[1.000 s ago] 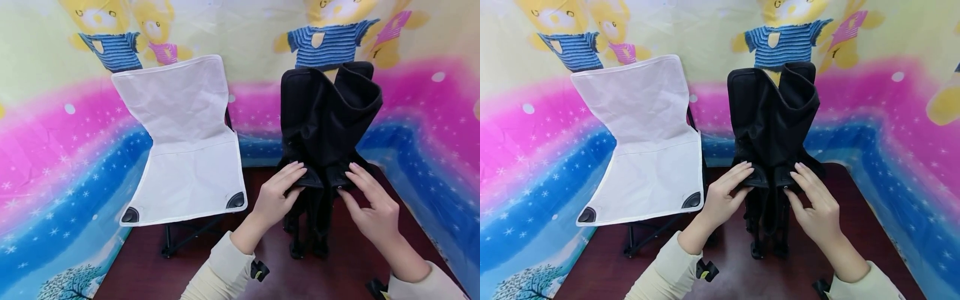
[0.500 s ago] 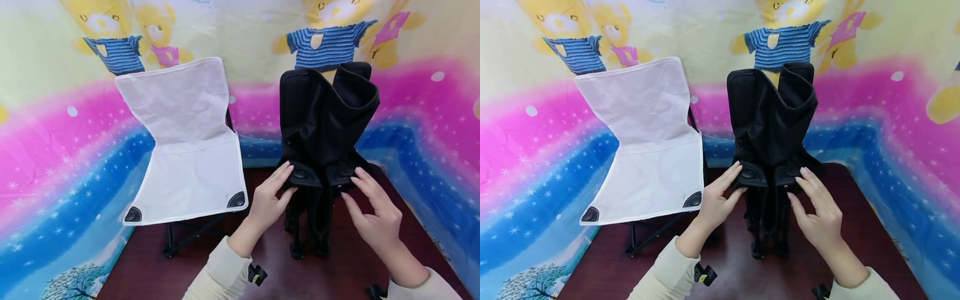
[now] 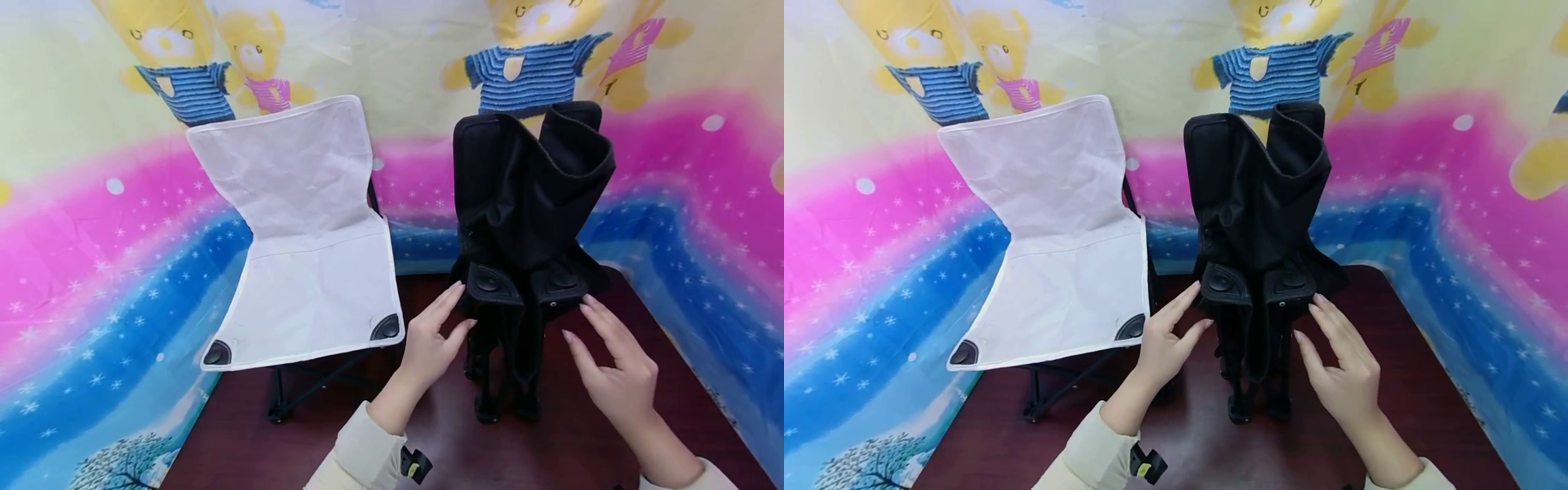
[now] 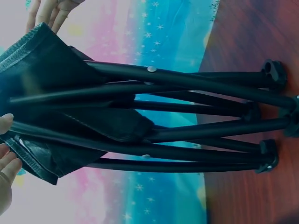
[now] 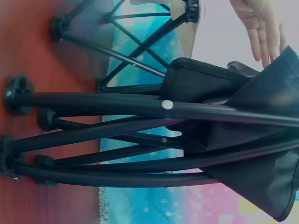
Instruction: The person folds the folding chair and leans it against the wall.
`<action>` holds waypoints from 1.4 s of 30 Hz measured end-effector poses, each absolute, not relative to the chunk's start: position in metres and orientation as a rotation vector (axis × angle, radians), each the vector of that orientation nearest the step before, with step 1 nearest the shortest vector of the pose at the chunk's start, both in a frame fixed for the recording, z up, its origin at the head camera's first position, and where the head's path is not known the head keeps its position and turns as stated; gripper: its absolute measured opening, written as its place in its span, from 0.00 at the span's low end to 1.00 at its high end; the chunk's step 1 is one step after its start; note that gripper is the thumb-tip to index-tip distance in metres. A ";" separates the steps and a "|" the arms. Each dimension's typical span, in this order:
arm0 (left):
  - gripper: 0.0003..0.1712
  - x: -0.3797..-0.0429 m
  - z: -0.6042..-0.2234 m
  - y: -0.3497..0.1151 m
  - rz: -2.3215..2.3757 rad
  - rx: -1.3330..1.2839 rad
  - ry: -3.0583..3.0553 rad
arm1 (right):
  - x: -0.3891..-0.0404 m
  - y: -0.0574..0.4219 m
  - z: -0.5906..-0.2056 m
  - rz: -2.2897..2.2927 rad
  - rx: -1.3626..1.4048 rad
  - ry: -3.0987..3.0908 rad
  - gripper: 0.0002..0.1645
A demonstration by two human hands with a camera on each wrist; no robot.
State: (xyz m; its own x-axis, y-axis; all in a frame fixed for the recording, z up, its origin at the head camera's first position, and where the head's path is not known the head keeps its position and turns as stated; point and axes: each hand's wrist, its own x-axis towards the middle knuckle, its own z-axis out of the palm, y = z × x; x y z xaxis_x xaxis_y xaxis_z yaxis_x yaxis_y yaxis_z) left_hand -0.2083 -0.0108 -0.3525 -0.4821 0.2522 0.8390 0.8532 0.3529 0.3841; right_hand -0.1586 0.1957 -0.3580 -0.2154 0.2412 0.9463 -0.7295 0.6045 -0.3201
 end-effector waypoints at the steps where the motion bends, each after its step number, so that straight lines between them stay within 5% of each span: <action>1: 0.27 -0.208 -0.354 -0.011 -1.132 -0.957 -1.934 | -0.160 0.198 -0.362 0.937 0.431 -1.561 0.25; 21: 0.22 -0.199 -0.389 -0.016 -1.297 -0.889 -1.972 | -0.149 0.190 -0.372 0.908 0.452 -1.768 0.31; 42: 0.21 -0.194 -0.425 -0.019 -1.445 -0.736 -2.147 | -0.155 0.208 -0.424 0.976 0.344 -1.974 0.26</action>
